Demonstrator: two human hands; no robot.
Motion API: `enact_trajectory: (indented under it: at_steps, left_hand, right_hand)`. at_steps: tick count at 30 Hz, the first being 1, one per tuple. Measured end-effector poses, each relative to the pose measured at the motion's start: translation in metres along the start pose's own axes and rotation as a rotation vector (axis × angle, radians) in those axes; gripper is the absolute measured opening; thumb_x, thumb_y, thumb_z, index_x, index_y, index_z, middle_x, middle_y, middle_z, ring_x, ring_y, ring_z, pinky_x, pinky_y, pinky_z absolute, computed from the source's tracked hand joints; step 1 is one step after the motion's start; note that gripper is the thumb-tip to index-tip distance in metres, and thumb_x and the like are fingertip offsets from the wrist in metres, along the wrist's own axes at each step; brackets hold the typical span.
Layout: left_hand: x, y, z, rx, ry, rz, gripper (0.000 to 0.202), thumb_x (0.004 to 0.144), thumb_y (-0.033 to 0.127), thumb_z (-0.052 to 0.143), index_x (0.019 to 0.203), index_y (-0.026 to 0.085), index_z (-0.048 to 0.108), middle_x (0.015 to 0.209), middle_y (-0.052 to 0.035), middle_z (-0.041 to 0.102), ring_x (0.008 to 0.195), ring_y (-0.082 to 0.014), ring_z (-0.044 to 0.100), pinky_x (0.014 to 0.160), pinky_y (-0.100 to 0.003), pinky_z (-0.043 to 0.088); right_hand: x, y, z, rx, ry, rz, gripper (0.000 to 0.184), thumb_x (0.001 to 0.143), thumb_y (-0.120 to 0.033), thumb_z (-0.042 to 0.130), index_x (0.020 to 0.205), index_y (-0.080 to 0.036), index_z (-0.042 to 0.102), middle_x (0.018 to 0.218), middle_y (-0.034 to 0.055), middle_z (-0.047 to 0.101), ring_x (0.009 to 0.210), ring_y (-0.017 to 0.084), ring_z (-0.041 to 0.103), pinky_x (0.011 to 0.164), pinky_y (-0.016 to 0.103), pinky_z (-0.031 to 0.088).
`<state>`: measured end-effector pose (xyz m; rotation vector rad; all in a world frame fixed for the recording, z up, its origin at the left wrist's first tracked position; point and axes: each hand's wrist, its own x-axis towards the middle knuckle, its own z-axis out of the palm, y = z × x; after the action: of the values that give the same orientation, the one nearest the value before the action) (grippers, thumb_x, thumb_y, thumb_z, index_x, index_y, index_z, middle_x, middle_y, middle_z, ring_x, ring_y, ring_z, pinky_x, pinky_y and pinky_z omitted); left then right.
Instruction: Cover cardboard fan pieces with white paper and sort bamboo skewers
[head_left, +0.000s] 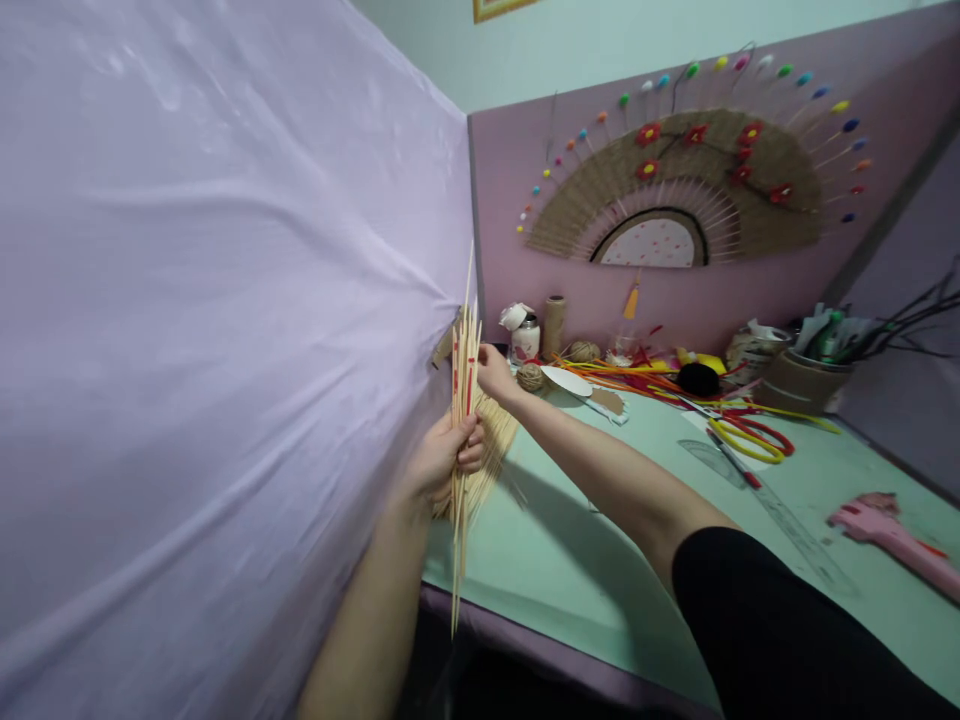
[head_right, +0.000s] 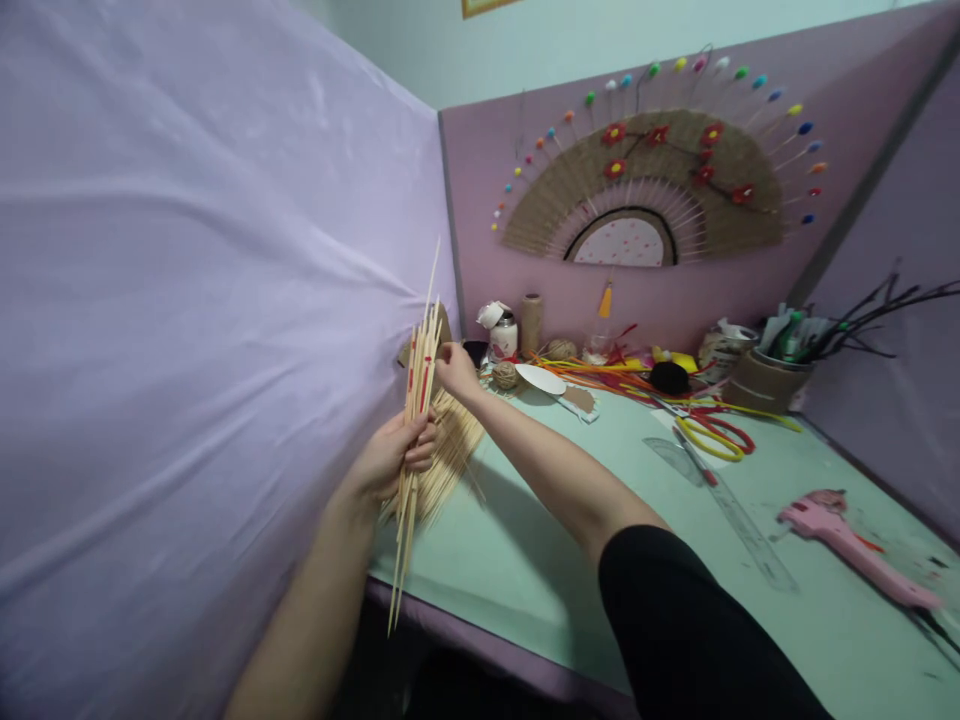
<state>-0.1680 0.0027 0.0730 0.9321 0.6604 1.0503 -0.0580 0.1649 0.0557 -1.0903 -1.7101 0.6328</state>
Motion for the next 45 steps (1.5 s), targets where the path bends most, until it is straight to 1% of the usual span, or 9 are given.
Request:
enact_trajectory:
  at_steps: [5, 10, 14, 21, 24, 27, 30, 34, 45]
  left_hand:
    - [0.041, -0.017, 0.023, -0.084, -0.128, -0.172, 0.027, 0.081, 0.029, 0.069, 0.084, 0.015, 0.045, 0.057, 0.0099, 0.035, 0.037, 0.0009, 0.027, 0.037, -0.01, 0.018]
    - [0.057, -0.032, 0.057, -0.122, -0.247, -0.423, 0.016, 0.093, 0.021, 0.051, 0.08, 0.015, 0.044, 0.057, 0.0096, 0.031, 0.036, 0.0009, 0.026, 0.036, -0.008, 0.02]
    - [0.054, -0.042, 0.076, -0.165, -0.347, -0.599, 0.018, 0.093, 0.019, 0.051, 0.077, 0.015, 0.043, 0.058, 0.0087, 0.03, 0.037, 0.0012, 0.029, 0.036, -0.007, 0.021]
    - [0.048, -0.004, 0.082, -0.273, -0.437, -0.55, 0.032, 0.093, 0.038, 0.05, 0.102, 0.008, 0.057, 0.08, -0.0076, 0.059, 0.064, -0.011, 0.061, 0.055, -0.019, 0.05]
    - [0.049, 0.019, 0.078, -0.309, -0.391, -0.308, 0.056, 0.092, 0.054, 0.041, 0.12, 0.008, 0.055, 0.096, -0.0144, 0.066, 0.086, -0.0218, 0.066, 0.076, -0.035, 0.056]
    - [0.052, 0.023, 0.068, -0.334, -0.28, -0.19, 0.054, 0.095, 0.052, 0.034, 0.118, 0.008, 0.057, 0.091, -0.0127, 0.067, 0.08, -0.0186, 0.066, 0.073, -0.032, 0.055]
    - [0.058, 0.01, 0.055, -0.337, -0.166, -0.209, 0.038, 0.098, 0.037, 0.034, 0.105, 0.009, 0.061, 0.079, -0.0085, 0.065, 0.068, -0.0134, 0.063, 0.063, -0.025, 0.053]
    - [0.066, -0.013, 0.039, -0.37, -0.068, -0.246, 0.026, 0.096, 0.028, 0.041, 0.097, 0.011, 0.06, 0.075, -0.0053, 0.063, 0.062, -0.011, 0.061, 0.059, -0.023, 0.052]
    - [0.067, -0.045, 0.015, -0.365, 0.072, -0.255, 0.014, 0.091, 0.019, 0.048, 0.093, 0.012, 0.06, 0.073, -0.0037, 0.062, 0.061, -0.0095, 0.061, 0.058, -0.021, 0.051]
  right_hand:
    - [-0.054, 0.017, -0.095, -0.229, 0.27, -0.332, 0.04, 0.079, -0.016, 0.046, 0.118, -0.017, 0.054, 0.122, 0.015, 0.057, 0.113, 0.027, 0.054, 0.098, 0.044, 0.044]
    - [-0.099, 0.006, -0.159, -0.612, -0.084, -0.7, 0.044, 0.085, -0.012, 0.045, 0.126, -0.025, 0.054, 0.137, 0.0083, 0.052, 0.133, 0.025, 0.038, 0.112, 0.048, 0.028]
    - [-0.108, 0.0, -0.167, -0.775, -0.337, -0.849, 0.025, 0.093, -0.019, 0.04, 0.099, -0.023, 0.064, 0.105, 0.0081, 0.067, 0.106, 0.022, 0.056, 0.101, 0.043, 0.037]
    - [-0.078, -0.008, -0.173, -0.753, -0.285, -0.693, 0.018, 0.083, -0.023, 0.054, 0.066, -0.019, 0.051, 0.064, 0.002, 0.055, 0.062, 0.014, 0.047, 0.061, 0.027, 0.033]
    - [-0.045, -0.032, -0.185, -0.508, -0.031, -0.52, 0.024, 0.085, -0.029, 0.053, 0.065, -0.018, 0.046, 0.061, -0.0025, 0.049, 0.059, 0.01, 0.041, 0.057, 0.023, 0.028]
    - [-0.004, -0.065, -0.203, -0.13, 0.257, -0.437, 0.034, 0.091, -0.038, 0.048, 0.064, -0.02, 0.039, 0.059, -0.0041, 0.041, 0.056, 0.008, 0.038, 0.054, 0.021, 0.029]
    - [0.029, -0.09, -0.218, 0.179, 0.252, -0.382, 0.033, 0.092, -0.043, 0.049, 0.07, -0.02, 0.041, 0.056, -0.0054, 0.037, 0.051, 0.007, 0.038, 0.049, 0.019, 0.032]
    - [0.036, -0.083, -0.214, 0.322, 0.241, -0.235, 0.033, 0.089, -0.043, 0.055, 0.068, -0.021, 0.041, 0.05, -0.0071, 0.038, 0.044, 0.006, 0.037, 0.046, 0.019, 0.034]
    - [-0.061, 0.049, -0.117, 0.2, 0.124, 0.132, 0.04, 0.08, -0.049, 0.054, 0.054, -0.021, 0.042, 0.044, -0.0033, 0.044, 0.046, 0.01, 0.042, 0.05, 0.023, 0.036]
